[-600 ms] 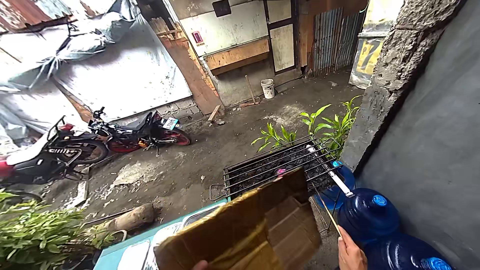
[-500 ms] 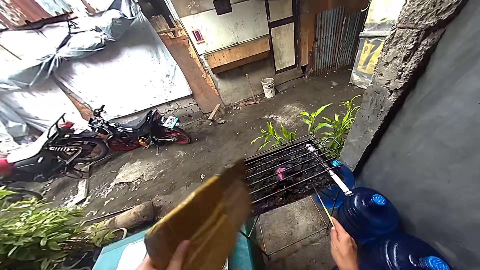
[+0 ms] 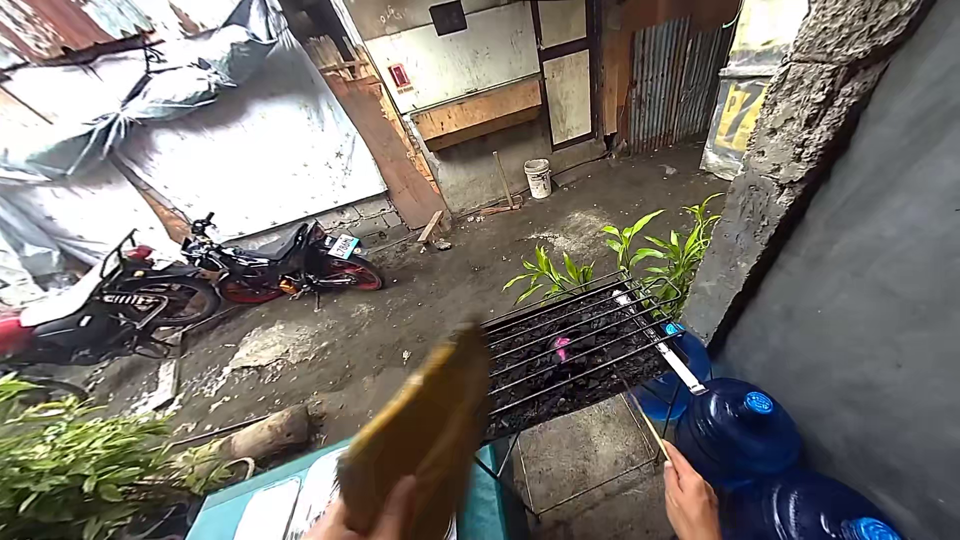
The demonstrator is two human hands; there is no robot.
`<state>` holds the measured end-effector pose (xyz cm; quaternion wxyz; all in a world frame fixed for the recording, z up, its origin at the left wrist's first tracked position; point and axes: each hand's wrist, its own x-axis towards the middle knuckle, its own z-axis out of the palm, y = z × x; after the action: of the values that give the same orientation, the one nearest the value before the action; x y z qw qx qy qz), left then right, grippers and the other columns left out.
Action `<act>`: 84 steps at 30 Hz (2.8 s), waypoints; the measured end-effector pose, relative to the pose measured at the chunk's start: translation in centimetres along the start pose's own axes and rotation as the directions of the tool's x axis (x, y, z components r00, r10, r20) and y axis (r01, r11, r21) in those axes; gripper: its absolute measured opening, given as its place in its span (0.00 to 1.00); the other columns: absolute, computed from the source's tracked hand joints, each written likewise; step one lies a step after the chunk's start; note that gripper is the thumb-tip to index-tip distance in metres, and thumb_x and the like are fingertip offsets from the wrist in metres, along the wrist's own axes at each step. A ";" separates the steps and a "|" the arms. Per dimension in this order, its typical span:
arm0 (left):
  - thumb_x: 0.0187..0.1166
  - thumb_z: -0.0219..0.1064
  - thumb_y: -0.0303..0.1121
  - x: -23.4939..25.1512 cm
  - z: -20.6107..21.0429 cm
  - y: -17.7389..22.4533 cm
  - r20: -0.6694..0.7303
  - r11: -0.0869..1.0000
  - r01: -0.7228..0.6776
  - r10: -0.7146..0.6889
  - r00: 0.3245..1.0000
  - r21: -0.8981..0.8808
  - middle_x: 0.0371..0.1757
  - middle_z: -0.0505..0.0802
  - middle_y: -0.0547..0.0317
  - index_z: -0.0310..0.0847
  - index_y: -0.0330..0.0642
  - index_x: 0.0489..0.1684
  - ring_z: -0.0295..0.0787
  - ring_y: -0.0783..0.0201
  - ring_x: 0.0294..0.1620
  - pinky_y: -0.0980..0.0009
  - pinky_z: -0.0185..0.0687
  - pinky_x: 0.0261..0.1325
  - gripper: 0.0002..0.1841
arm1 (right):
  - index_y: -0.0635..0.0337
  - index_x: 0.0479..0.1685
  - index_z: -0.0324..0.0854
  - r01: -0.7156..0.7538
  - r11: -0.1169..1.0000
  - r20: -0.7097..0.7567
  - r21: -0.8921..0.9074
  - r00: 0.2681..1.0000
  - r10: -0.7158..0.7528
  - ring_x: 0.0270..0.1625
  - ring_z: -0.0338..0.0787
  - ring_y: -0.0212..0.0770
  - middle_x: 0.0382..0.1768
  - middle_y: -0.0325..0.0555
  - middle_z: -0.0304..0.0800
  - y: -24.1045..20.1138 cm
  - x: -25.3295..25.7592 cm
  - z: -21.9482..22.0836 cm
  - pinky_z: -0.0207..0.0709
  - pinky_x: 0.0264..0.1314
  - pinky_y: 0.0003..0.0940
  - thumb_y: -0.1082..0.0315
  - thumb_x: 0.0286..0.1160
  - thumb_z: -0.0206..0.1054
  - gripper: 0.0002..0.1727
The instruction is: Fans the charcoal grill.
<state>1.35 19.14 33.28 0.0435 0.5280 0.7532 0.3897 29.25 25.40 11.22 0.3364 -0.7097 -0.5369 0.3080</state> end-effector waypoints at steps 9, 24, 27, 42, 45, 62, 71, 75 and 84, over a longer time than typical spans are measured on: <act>0.79 0.66 0.27 0.7 -0.6 -0.9 -0.136 0.976 0.011 0.019 0.991 0.217 0.41 0.93 0.26 0.84 0.14 0.50 0.95 0.43 0.45 0.48 0.86 0.55 0.17 | 0.76 0.72 0.79 0.042 0.999 0.001 0.001 0.999 -0.042 0.55 0.91 0.76 0.55 0.76 0.91 0.7 -1.7 -2.2 0.77 0.62 0.71 0.79 0.81 0.50 0.23; 0.70 0.71 0.19 -0.3 -1.7 -0.4 0.009 0.969 0.078 -0.078 0.997 -0.235 0.35 0.93 0.68 0.80 0.25 0.44 0.90 0.87 0.39 0.81 0.89 0.51 0.09 | 0.73 0.59 0.89 0.121 0.993 0.102 -0.003 0.988 -0.120 0.43 0.95 0.64 0.42 0.67 0.95 0.9 -2.6 -3.9 0.81 0.52 0.65 0.71 0.82 0.58 0.18; 0.74 0.70 0.23 0.3 -1.4 -0.8 -0.104 0.995 0.062 -0.070 0.992 -0.077 0.37 0.92 0.53 0.81 0.19 0.45 0.88 0.84 0.40 0.81 0.85 0.50 0.12 | 0.70 0.58 0.90 0.100 0.994 0.077 -0.043 0.992 -0.096 0.44 0.94 0.66 0.41 0.66 0.95 1.0 -1.5 -3.3 0.80 0.52 0.69 0.71 0.81 0.58 0.18; 0.70 0.71 0.20 -0.6 -1.2 0.2 0.011 0.977 0.037 -0.036 0.999 -0.211 0.34 0.94 0.67 0.82 0.27 0.42 0.91 0.86 0.39 0.80 0.89 0.51 0.07 | 0.67 0.61 0.90 0.114 0.993 0.076 -0.032 0.991 -0.112 0.49 0.95 0.66 0.46 0.64 0.96 0.8 0.4 -1.8 0.79 0.56 0.69 0.69 0.83 0.58 0.18; 0.69 0.71 0.17 -0.9 -1.0 0.1 0.050 0.937 0.094 -0.082 0.995 -0.336 0.33 0.93 0.76 0.80 0.31 0.43 0.91 0.87 0.39 0.80 0.90 0.51 0.08 | 0.66 0.61 0.90 0.090 0.994 0.059 -0.066 0.994 -0.087 0.51 0.94 0.68 0.46 0.65 0.96 0.5 1.0 -0.8 0.78 0.56 0.71 0.69 0.84 0.58 0.18; 0.73 0.70 0.22 0.4 -2.2 -1.1 -0.169 0.991 0.051 -0.071 0.983 -0.121 0.35 0.91 0.62 0.78 0.18 0.44 0.87 0.89 0.38 0.84 0.85 0.49 0.12 | 0.69 0.63 0.88 0.124 0.981 0.006 -0.152 0.992 -0.125 0.44 0.95 0.72 0.43 0.68 0.95 -0.8 0.2 -0.2 0.79 0.49 0.72 0.73 0.82 0.56 0.19; 0.72 0.70 0.21 -0.9 -0.8 0.5 -0.020 0.981 -0.007 0.004 1.000 -0.193 0.34 0.94 0.61 0.81 0.19 0.41 0.89 0.88 0.39 0.83 0.87 0.51 0.09 | 0.69 0.64 0.88 0.128 0.982 0.024 -0.136 0.992 -0.126 0.46 0.95 0.71 0.45 0.68 0.96 -0.7 -0.1 -1.0 0.79 0.51 0.72 0.73 0.82 0.56 0.19; 0.69 0.71 0.18 -0.6 -0.5 0.4 0.104 0.939 0.082 -0.050 0.993 -0.334 0.34 0.94 0.72 0.82 0.29 0.42 0.91 0.85 0.39 0.78 0.91 0.51 0.08 | 0.70 0.63 0.88 0.165 0.976 0.047 -0.140 0.986 -0.160 0.44 0.94 0.73 0.44 0.69 0.95 0.0 -0.3 -2.9 0.79 0.49 0.73 0.73 0.81 0.56 0.20; 0.72 0.72 0.22 0.6 -1.8 -0.5 -0.035 0.968 0.069 -0.080 0.996 -0.241 0.37 0.93 0.69 0.79 0.23 0.46 0.90 0.88 0.41 0.80 0.89 0.53 0.11 | 0.75 0.63 0.86 0.170 0.979 0.017 -0.113 0.986 -0.169 0.49 0.96 0.68 0.49 0.69 0.95 2.7 -2.2 -4.2 0.82 0.54 0.68 0.72 0.84 0.55 0.20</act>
<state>-0.17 18.56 34.43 0.1046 0.4816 0.7207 0.4876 33.55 22.12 11.67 0.3185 -0.6783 -0.6132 0.2499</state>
